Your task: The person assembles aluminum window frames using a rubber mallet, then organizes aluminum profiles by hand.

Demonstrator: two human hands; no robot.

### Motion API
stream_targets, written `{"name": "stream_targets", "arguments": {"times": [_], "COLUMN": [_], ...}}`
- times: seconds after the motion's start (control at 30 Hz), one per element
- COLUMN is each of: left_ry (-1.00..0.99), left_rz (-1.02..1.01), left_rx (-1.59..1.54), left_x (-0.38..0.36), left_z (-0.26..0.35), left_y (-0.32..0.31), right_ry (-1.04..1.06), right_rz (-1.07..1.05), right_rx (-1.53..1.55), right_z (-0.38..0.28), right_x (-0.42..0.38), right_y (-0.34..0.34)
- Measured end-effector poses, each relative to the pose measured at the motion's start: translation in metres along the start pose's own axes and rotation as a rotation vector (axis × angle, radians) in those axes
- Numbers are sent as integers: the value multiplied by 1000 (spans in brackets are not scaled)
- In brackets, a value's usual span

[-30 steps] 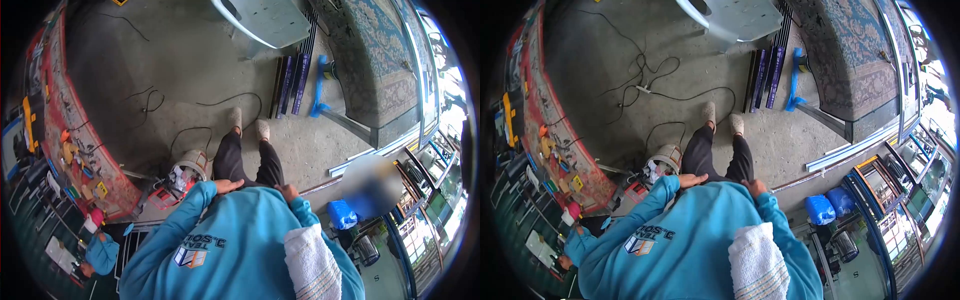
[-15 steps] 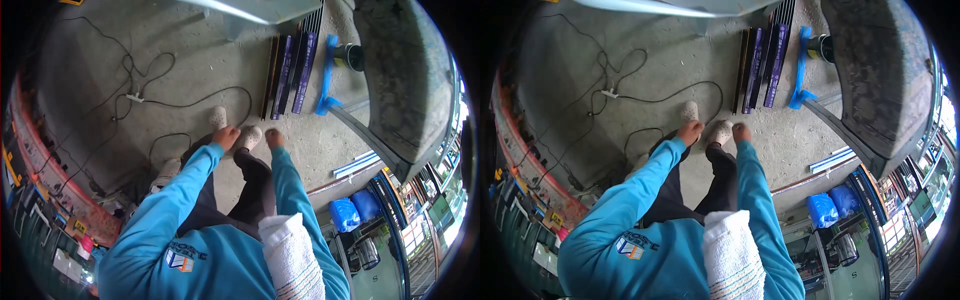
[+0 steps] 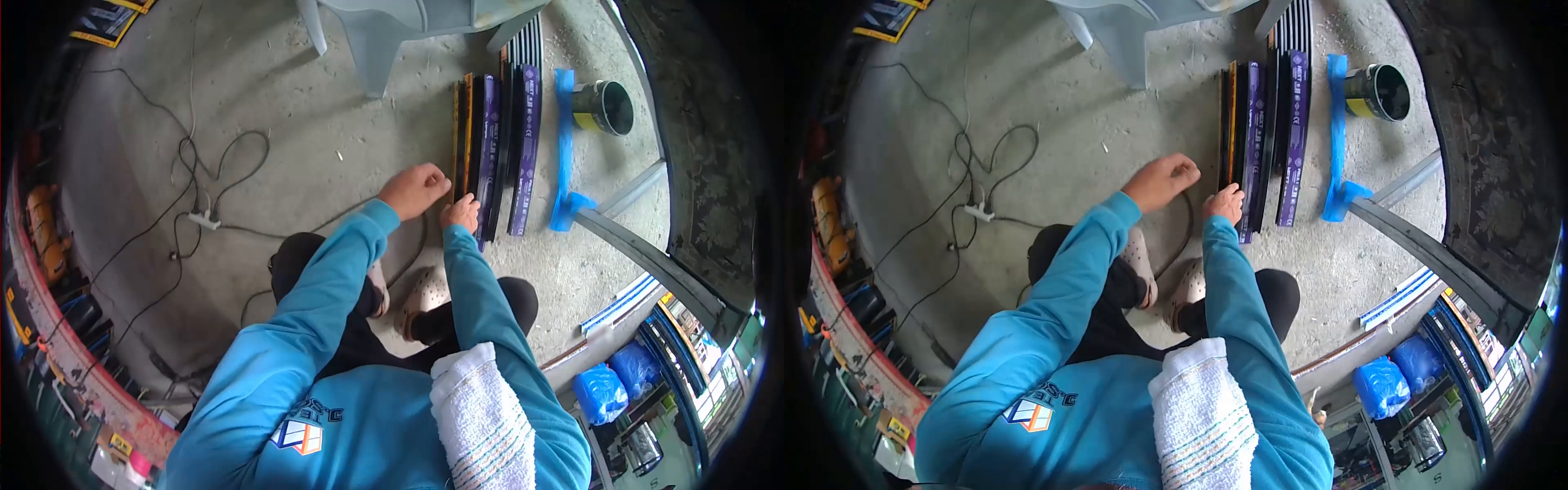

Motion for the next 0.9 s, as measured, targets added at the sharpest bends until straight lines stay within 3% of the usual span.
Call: {"name": "stream_targets", "arguments": {"times": [0.13,0.33,0.47,0.67,0.73,0.77,0.8,0.87,0.9], "left_ry": [-40,-156,-188,92,269,348,347,374,368], "left_rz": [19,95,183,229,161,93,93,68,62], "left_rx": [154,155,152,305,364,352,358,-228,-224], "left_x": [31,65,80,90,73,71,72,66,57], "left_z": [10,44,21,-57,-58,-65,-80,-106,-92], "left_y": [28,37,50,27,9,2,-5,-34,-35], "right_ry": [-15,3,32,52,67,113,114,-73,-66], "right_rz": [178,82,108,92,-281,-396,-397,-765,-756], "right_rx": [-11,-4,23,165,438,801,807,1040,1054], "right_z": [-3,-8,-14,-28,-35,-30,-34,-35,-35], "right_x": [8,18,4,2,-3,8,-2,-34,-44], "right_y": [-1,-5,6,8,28,5,22,50,63]}}
Point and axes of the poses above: each hand's wrist, its own x-axis towards the middle knuckle, its own y-axis out of the back of the hand, z = x × y, the point moved 5 cm from there along x, towards the middle knuckle, and after that the axes turned 7 degrees about -y, right-handed, at the moved point
